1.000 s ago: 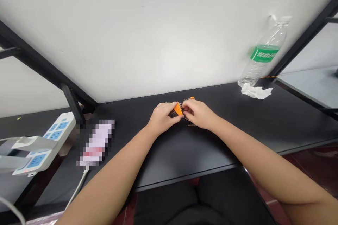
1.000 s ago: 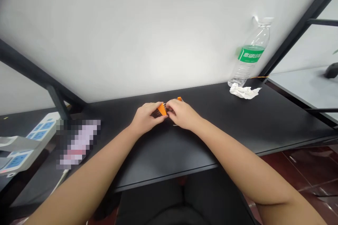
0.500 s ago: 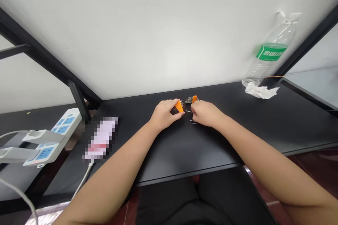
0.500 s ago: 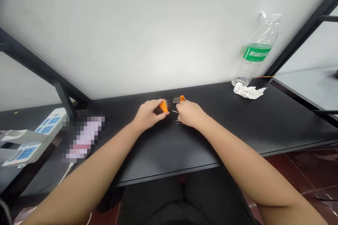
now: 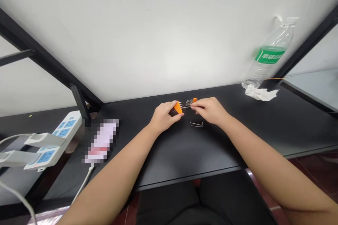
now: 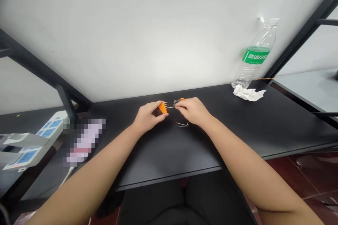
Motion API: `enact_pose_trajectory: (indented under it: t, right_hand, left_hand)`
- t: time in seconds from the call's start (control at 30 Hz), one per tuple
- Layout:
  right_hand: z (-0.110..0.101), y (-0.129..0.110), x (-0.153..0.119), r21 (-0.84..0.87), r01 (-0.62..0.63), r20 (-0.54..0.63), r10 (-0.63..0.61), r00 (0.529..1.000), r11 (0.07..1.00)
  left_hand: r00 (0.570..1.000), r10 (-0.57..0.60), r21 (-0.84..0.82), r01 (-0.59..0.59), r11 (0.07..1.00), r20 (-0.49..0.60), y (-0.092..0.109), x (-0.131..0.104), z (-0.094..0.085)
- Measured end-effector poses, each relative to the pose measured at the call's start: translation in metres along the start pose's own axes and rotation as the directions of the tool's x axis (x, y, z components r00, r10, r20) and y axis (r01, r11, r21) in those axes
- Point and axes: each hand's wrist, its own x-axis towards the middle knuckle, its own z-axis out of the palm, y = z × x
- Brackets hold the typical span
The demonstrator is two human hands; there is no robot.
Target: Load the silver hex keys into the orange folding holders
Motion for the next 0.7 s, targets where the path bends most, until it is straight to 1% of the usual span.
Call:
enact_pose_trajectory:
  t: [0.1,0.17,0.4,0.5,0.7]
  right_hand:
    - [0.0034,0.0008,0.0004,-0.041,0.100,0.010,-0.099,0.995,0.994]
    - [0.0061,0.0012,0.0005,-0.066,0.142,0.008,-0.142,0.990,0.988]
    - [0.0049,-0.0013,-0.0006,-0.081,0.137,-0.061,-0.142,0.988,0.987]
    - [0.0039,-0.0011,-0.0010,-0.093,0.145,-0.048,-0.150,0.988,0.985]
    - [0.0077,0.0002,-0.0041,-0.207,0.215,-0.013,-0.222,0.975,0.954]
  left_hand:
    - [1.000,-0.001,-0.009,0.001,1.000,-0.004,0.0015,0.0005,-0.0002]
    - [1.000,0.001,-0.014,-0.001,1.000,-0.010,0.0018,0.0005,-0.0003]
    - [0.999,0.009,-0.007,-0.009,1.000,-0.030,0.0010,0.0001,-0.0008]
    - [1.000,0.006,-0.009,-0.006,1.000,-0.026,0.0018,0.0003,-0.0011]
    - [1.000,0.030,-0.019,-0.030,0.999,-0.002,0.0032,0.0014,-0.0024]
